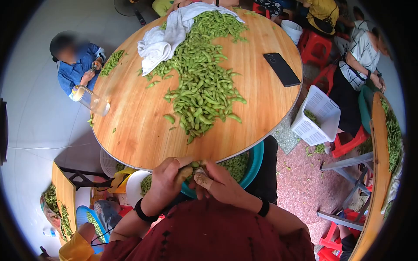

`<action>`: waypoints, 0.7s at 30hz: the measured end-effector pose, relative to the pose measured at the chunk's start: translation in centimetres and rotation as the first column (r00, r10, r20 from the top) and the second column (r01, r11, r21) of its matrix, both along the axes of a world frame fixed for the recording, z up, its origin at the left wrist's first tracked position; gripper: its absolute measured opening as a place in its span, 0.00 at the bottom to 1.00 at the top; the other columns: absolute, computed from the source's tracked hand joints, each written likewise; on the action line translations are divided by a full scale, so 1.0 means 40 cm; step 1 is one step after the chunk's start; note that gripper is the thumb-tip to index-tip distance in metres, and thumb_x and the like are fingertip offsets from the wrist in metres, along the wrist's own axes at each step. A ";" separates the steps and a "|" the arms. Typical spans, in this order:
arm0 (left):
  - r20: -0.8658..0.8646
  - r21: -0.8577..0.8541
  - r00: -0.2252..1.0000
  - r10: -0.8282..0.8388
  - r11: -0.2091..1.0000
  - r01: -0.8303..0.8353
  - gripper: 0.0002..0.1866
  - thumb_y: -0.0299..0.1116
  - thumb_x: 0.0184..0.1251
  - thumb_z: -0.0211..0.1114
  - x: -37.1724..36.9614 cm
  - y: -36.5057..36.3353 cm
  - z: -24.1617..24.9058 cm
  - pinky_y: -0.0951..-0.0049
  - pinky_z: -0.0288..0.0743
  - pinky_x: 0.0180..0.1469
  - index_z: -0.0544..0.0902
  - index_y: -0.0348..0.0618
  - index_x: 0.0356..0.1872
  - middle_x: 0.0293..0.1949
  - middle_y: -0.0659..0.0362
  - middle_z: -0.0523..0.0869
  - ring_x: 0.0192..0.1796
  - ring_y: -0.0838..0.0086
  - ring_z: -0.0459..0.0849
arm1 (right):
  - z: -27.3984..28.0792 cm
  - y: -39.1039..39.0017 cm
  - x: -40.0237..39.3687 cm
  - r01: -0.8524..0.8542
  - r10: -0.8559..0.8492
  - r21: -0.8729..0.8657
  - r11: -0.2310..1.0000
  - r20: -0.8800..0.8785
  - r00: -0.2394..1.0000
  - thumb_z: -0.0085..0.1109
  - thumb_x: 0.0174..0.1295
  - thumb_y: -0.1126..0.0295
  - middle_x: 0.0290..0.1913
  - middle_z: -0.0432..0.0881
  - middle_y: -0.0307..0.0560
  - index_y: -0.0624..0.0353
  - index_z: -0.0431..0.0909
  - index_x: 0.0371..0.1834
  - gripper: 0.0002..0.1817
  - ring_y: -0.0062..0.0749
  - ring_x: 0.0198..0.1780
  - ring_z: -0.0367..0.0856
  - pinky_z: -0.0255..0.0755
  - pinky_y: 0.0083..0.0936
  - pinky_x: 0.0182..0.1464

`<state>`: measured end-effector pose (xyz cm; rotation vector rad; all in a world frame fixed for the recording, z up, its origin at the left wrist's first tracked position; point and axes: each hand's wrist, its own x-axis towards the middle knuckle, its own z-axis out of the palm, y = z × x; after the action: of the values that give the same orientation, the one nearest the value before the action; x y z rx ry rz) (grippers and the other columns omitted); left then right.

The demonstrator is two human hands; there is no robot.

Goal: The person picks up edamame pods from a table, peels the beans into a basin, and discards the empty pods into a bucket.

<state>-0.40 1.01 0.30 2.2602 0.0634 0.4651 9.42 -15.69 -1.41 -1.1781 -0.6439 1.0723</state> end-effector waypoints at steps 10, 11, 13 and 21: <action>0.007 -0.315 0.998 -0.067 0.947 0.065 0.16 0.22 0.72 0.53 0.004 -0.017 -0.025 0.79 0.72 0.35 0.80 0.40 0.58 0.32 0.59 0.81 0.31 0.80 0.77 | 0.027 -0.015 -0.007 0.066 -0.072 -0.053 0.996 -0.122 0.990 0.46 0.74 0.72 0.33 0.79 0.43 0.62 0.67 0.56 0.11 0.19 0.24 0.73 0.66 0.18 0.25; 0.004 -0.315 0.998 -0.065 0.947 0.063 0.16 0.22 0.72 0.53 0.002 -0.017 -0.024 0.79 0.72 0.35 0.80 0.40 0.58 0.32 0.59 0.81 0.31 0.80 0.77 | 0.028 -0.014 -0.009 0.081 -0.089 -0.060 0.995 -0.130 0.988 0.46 0.74 0.72 0.32 0.79 0.42 0.62 0.67 0.56 0.11 0.19 0.23 0.72 0.65 0.18 0.25; -0.023 -0.330 0.997 -0.074 0.942 0.062 0.17 0.23 0.73 0.53 0.002 -0.017 -0.019 0.79 0.72 0.35 0.80 0.40 0.59 0.31 0.60 0.81 0.31 0.80 0.77 | 0.022 -0.014 -0.008 0.077 -0.083 -0.050 0.996 -0.140 0.987 0.46 0.74 0.72 0.33 0.79 0.42 0.61 0.67 0.56 0.11 0.19 0.24 0.71 0.65 0.18 0.25; -0.108 -0.449 0.993 -0.057 0.894 0.002 0.17 0.24 0.70 0.59 -0.014 -0.043 0.001 0.76 0.76 0.32 0.79 0.43 0.59 0.33 0.57 0.84 0.29 0.76 0.82 | 0.032 -0.020 -0.002 0.014 -0.044 -0.082 0.997 -0.378 0.925 0.45 0.74 0.72 0.30 0.76 0.40 0.58 0.68 0.57 0.11 0.19 0.21 0.68 0.61 0.17 0.22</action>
<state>-0.97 -0.70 0.36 1.8264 0.1786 0.2640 9.35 -16.48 -0.13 -1.0029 -0.2820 1.2672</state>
